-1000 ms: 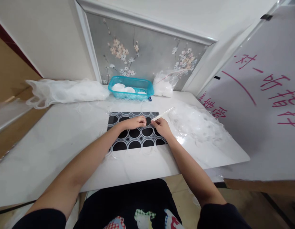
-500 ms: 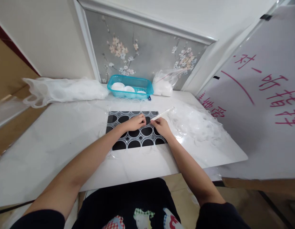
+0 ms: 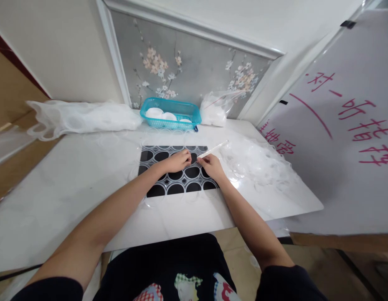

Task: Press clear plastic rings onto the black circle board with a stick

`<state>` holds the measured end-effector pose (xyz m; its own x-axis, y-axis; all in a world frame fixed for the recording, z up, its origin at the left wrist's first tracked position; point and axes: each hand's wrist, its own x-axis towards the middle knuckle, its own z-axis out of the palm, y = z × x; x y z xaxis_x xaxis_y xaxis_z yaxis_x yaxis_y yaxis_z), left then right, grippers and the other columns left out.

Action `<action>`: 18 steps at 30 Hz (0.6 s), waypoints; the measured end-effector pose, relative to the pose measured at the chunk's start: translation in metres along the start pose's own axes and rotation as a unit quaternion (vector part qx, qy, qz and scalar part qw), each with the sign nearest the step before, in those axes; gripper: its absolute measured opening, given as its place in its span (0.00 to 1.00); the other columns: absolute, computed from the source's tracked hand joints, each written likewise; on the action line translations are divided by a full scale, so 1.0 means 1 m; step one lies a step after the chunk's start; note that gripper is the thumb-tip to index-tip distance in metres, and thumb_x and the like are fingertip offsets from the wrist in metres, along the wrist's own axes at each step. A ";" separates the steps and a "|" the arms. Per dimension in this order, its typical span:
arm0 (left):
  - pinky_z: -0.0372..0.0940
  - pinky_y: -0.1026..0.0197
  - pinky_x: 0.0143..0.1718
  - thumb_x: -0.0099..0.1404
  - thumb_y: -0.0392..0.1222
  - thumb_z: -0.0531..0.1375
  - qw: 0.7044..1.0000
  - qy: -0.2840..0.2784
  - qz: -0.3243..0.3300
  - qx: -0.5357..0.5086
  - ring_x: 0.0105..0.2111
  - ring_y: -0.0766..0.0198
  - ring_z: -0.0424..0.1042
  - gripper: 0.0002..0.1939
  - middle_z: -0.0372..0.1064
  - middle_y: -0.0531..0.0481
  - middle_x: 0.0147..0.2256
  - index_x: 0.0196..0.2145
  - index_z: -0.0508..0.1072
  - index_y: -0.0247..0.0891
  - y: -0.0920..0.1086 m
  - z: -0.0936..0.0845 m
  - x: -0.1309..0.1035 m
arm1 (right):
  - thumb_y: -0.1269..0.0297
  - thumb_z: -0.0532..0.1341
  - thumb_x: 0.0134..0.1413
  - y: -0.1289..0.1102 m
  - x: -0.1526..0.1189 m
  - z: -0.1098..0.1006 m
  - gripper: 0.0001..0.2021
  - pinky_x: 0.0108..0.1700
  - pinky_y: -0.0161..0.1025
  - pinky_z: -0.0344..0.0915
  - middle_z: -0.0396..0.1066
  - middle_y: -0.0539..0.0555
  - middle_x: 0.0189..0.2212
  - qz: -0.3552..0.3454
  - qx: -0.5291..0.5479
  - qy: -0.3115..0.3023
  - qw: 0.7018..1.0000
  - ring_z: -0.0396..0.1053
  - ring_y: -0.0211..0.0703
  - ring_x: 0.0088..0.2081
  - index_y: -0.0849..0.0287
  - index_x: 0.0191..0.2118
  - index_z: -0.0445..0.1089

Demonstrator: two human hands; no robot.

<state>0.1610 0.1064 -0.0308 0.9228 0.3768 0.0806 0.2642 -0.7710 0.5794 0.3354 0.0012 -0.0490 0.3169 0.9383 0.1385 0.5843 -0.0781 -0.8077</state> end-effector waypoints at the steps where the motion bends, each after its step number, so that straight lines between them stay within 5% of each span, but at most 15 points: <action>1: 0.62 0.59 0.47 0.65 0.33 0.52 1.000 -0.001 0.001 0.002 0.38 0.61 0.66 0.06 0.63 0.47 0.39 0.32 0.67 0.38 0.000 0.000 0.000 | 0.51 0.58 0.53 0.000 0.000 0.000 0.15 0.36 0.41 0.64 0.74 0.55 0.26 0.000 0.001 -0.001 1.000 0.71 0.47 0.32 0.58 0.26 0.69; 18: 0.62 0.57 0.48 0.67 0.35 0.50 1.000 -0.003 -0.013 0.004 0.40 0.59 0.66 0.07 0.64 0.45 0.39 0.32 0.66 0.37 -0.001 0.001 0.002 | 0.52 0.58 0.53 0.002 0.000 0.000 0.14 0.38 0.43 0.64 0.76 0.58 0.30 0.004 0.005 0.002 1.000 0.72 0.50 0.34 0.59 0.29 0.70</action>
